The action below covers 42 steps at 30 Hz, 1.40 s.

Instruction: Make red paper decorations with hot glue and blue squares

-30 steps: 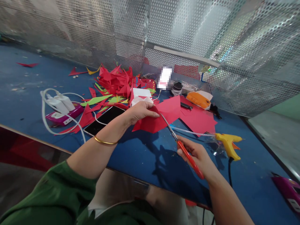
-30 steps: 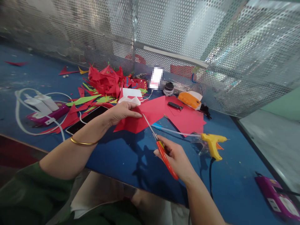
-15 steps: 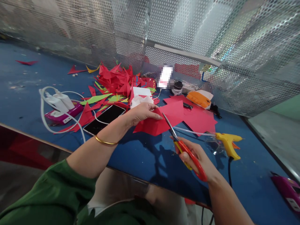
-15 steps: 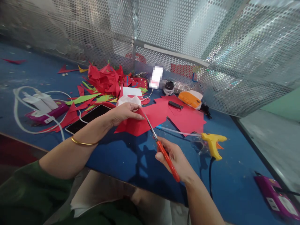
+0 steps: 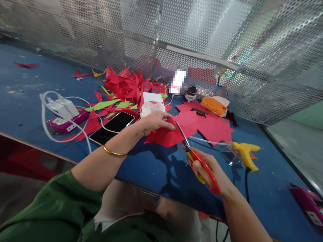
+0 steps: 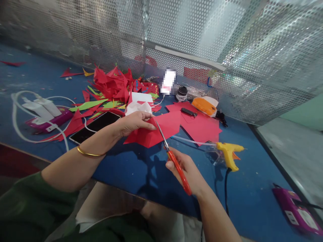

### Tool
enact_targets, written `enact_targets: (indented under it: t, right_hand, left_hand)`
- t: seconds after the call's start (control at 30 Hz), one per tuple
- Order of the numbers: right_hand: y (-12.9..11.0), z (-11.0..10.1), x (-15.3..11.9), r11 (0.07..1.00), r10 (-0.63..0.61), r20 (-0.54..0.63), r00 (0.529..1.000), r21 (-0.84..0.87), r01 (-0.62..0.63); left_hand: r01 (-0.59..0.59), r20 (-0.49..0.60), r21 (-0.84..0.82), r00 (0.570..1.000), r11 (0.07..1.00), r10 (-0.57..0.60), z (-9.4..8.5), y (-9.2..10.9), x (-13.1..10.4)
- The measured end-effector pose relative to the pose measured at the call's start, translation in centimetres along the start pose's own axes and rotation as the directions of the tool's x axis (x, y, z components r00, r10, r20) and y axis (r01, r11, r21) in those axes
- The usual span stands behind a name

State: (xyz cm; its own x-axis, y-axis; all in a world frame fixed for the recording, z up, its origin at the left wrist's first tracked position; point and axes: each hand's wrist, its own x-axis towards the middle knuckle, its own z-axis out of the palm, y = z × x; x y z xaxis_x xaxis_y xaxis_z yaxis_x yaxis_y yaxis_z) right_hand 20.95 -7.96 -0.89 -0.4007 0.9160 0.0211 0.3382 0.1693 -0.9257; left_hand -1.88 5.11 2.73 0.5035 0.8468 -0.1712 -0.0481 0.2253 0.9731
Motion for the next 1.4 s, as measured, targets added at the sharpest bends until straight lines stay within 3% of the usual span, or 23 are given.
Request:
enact_targets:
  t: [0.47, 1.17, 1.4]
  right_hand:
    - [-1.3, 0.3, 0.0, 1.0, 0.005, 0.018, 1.0, 0.016, -0.006]
    - [-0.8, 0.5, 0.1, 0.999, 0.052, -0.014, 0.999, 0.0, -0.052]
    - [-1.5, 0.3, 0.1, 1.0, 0.016, -0.005, 1.0, -0.005, -0.016]
  left_hand:
    - [0.004, 0.02, -0.012, 1.0, 1.0, -0.004, 0.0, -0.2, 0.1]
    - [0.008, 0.008, -0.003, 1.0, 1.0, -0.008, 0.1, -0.3, 0.1]
    - [0.004, 0.014, 0.002, 1.0, 1.0, -0.004, 0.0, -0.3, 0.2]
